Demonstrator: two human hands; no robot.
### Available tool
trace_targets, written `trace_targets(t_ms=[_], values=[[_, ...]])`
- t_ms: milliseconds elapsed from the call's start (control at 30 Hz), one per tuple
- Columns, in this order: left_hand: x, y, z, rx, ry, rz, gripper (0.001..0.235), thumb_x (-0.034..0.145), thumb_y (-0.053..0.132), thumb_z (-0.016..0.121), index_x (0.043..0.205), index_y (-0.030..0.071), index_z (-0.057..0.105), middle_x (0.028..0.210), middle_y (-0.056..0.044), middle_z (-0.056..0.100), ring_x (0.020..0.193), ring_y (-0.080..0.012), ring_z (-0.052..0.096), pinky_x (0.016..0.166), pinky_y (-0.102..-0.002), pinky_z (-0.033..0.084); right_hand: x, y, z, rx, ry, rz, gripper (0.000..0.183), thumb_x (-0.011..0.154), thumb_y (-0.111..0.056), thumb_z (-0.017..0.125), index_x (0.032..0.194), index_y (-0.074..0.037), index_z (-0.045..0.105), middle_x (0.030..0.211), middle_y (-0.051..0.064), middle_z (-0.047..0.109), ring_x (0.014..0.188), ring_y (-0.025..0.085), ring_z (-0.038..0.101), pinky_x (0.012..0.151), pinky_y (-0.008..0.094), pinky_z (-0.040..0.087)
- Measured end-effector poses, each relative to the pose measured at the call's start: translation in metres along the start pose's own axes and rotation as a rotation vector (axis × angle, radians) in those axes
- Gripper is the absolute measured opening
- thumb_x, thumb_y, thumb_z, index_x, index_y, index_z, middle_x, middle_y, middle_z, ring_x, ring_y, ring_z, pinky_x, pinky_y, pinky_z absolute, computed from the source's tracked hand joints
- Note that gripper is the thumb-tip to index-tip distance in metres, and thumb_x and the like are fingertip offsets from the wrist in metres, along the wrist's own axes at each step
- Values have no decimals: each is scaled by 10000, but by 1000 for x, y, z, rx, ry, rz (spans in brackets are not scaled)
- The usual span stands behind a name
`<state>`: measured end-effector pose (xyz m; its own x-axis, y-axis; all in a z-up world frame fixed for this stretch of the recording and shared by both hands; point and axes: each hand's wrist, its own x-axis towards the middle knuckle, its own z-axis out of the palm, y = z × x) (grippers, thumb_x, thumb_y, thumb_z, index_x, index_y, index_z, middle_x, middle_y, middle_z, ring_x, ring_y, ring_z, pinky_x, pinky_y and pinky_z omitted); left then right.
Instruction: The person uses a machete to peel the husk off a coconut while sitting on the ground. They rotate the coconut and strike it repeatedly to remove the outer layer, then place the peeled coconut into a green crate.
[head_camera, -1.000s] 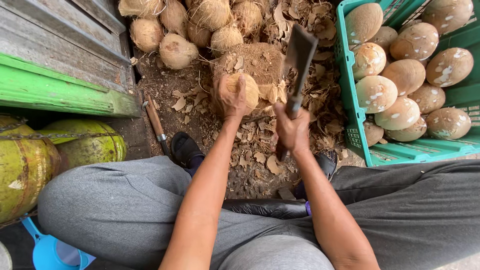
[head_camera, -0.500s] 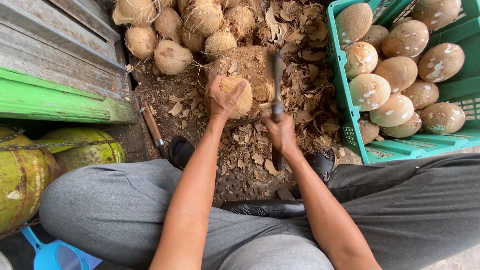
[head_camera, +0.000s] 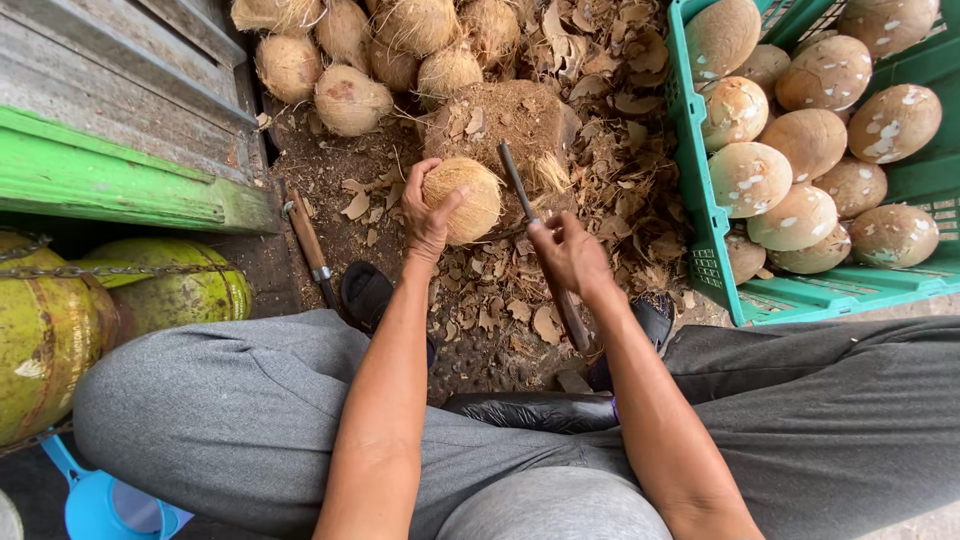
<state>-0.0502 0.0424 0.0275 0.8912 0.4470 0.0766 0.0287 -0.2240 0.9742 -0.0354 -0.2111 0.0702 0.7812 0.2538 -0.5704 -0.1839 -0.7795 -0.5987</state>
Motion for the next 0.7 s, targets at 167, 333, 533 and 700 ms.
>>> trace_targets(t_ms=[167, 333, 533, 700], values=[[7, -3, 5, 58, 29, 29, 712, 710, 631, 709, 1182, 105, 623, 1178, -99, 657, 1138, -262, 614, 1019, -467, 476, 39, -5, -23, -89, 407, -188, 505, 991, -383, 597, 1390, -129, 420, 1221, 182, 604, 838, 224, 640, 593, 400, 567], [3, 5, 8, 57, 42, 10, 716, 705, 639, 715, 1159, 93, 623, 1149, -103, 651, 1097, -256, 614, 987, -463, 486, 62, -25, -23, -216, 321, -223, 491, 962, -353, 688, 1368, -186, 467, 1122, 165, 540, 865, 234, 591, 656, 348, 552], [5, 8, 9, 69, 51, 28, 671, 738, 616, 710, 1153, 94, 631, 1113, -87, 668, 1063, -244, 632, 961, -455, 509, 78, -38, -51, -275, 393, -448, 208, 1055, -184, 674, 968, -1, 626, 965, 111, 578, 745, 218, 591, 588, 292, 554], [11, 16, 13, 69, 48, 9, 641, 726, 582, 716, 1133, 94, 632, 1106, -92, 665, 1036, -240, 629, 934, -443, 517, 79, -70, -95, -154, 428, -795, 118, 995, -123, 667, 978, -8, 684, 1031, 119, 685, 863, 153, 691, 732, 232, 590]])
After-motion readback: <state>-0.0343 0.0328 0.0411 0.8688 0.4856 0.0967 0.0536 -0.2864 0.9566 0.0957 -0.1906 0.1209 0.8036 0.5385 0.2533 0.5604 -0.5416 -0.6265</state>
